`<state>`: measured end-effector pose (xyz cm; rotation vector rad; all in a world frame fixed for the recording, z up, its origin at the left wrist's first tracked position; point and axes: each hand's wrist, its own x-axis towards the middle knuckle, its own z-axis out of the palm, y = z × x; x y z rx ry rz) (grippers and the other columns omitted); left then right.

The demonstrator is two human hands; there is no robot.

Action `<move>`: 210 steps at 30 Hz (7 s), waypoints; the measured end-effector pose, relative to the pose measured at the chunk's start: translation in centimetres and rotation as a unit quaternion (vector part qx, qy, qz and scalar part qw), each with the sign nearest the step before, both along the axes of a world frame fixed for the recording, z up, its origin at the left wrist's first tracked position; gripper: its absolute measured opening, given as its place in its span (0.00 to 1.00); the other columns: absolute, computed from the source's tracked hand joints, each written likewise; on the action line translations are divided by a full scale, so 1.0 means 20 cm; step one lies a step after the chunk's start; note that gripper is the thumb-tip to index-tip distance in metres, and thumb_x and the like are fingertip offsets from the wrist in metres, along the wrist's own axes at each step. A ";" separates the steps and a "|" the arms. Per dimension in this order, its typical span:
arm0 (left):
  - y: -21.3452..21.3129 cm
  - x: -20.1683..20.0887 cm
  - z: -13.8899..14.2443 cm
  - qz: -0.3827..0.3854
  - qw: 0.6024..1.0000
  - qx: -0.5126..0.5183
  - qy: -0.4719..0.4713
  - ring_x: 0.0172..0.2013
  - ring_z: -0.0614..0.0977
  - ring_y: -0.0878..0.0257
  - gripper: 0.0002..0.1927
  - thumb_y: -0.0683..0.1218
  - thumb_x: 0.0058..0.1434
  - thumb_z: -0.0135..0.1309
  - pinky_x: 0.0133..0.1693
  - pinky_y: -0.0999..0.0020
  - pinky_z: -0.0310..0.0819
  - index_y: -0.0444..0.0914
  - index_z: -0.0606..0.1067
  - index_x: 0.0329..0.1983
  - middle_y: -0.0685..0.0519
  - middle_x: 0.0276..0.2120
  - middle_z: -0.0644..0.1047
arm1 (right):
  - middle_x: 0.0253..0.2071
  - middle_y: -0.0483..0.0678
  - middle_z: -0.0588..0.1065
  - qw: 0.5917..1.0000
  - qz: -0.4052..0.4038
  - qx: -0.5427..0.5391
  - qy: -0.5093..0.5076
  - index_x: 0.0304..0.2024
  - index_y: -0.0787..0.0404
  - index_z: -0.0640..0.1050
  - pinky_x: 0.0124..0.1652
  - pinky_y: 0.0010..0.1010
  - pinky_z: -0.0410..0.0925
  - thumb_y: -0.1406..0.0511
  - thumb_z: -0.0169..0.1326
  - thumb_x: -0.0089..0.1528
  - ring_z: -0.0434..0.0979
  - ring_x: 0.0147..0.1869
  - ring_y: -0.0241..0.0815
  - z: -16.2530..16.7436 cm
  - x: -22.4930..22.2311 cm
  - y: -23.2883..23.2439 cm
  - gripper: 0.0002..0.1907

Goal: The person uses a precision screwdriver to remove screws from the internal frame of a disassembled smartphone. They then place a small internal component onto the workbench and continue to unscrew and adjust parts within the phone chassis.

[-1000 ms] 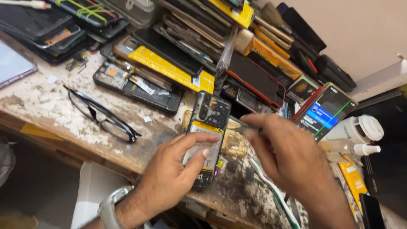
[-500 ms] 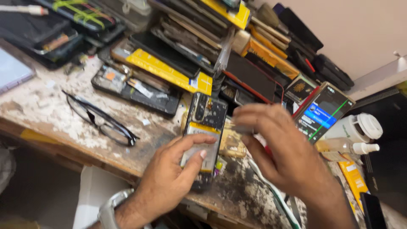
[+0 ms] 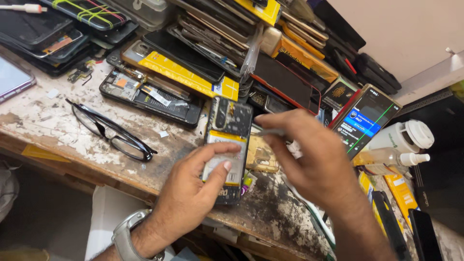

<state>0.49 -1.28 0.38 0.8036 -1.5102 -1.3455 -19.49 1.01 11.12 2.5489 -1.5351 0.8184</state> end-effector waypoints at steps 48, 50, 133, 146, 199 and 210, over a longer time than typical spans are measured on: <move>-0.04 0.00 -0.04 0.026 0.998 0.034 0.047 0.42 0.84 0.67 0.10 0.48 0.66 0.56 0.45 0.70 0.79 0.37 0.79 0.43 0.53 0.39 0.82 | 0.49 0.54 0.78 0.966 -0.034 0.008 -0.257 0.48 0.66 0.74 0.59 0.33 0.75 0.83 0.57 0.58 0.81 0.59 0.45 -0.23 0.14 0.23 0.18; -0.04 0.00 -0.04 0.028 0.998 0.034 0.046 0.42 0.84 0.67 0.10 0.48 0.66 0.55 0.45 0.70 0.79 0.37 0.79 0.43 0.53 0.38 0.82 | 0.49 0.54 0.78 0.967 -0.031 0.004 -0.252 0.48 0.66 0.74 0.59 0.33 0.75 0.83 0.57 0.58 0.81 0.59 0.45 -0.23 0.14 0.23 0.18; 0.01 0.08 0.04 0.028 0.996 -0.088 -0.006 0.45 0.85 0.51 0.15 0.41 0.65 0.49 0.46 0.61 0.78 0.37 0.76 0.54 0.45 0.44 0.81 | 0.44 0.53 0.78 0.991 0.085 0.028 0.097 0.54 0.66 0.75 0.41 0.35 0.72 0.71 0.57 0.63 0.79 0.44 0.47 0.18 0.34 -0.09 0.17; 0.01 0.06 0.05 0.048 0.996 -0.069 -0.006 0.46 0.86 0.53 0.16 0.41 0.64 0.50 0.46 0.62 0.80 0.38 0.77 0.54 0.45 0.45 0.82 | 0.45 0.56 0.77 0.989 0.108 -0.010 0.101 0.55 0.66 0.72 0.44 0.39 0.72 0.71 0.55 0.64 0.79 0.47 0.52 0.17 0.33 -0.12 0.17; 0.03 0.08 -0.03 0.087 0.995 0.001 0.045 0.48 0.79 0.69 0.15 0.46 0.72 0.49 0.52 0.73 0.74 0.36 0.76 0.58 0.52 0.47 0.82 | 0.46 0.52 0.80 0.985 -0.090 0.067 -0.132 0.51 0.65 0.74 0.49 0.33 0.79 0.68 0.54 0.67 0.84 0.50 0.43 -0.36 -0.07 -0.04 0.11; 0.01 0.11 -0.04 0.068 0.996 0.018 0.055 0.47 0.82 0.67 0.12 0.44 0.67 0.56 0.49 0.71 0.77 0.37 0.80 0.51 0.52 0.44 0.84 | 0.53 0.53 0.78 0.915 -0.053 0.054 -0.397 0.56 0.66 0.68 0.50 0.25 0.77 0.76 0.54 0.68 0.82 0.55 0.39 -0.27 0.09 0.18 0.15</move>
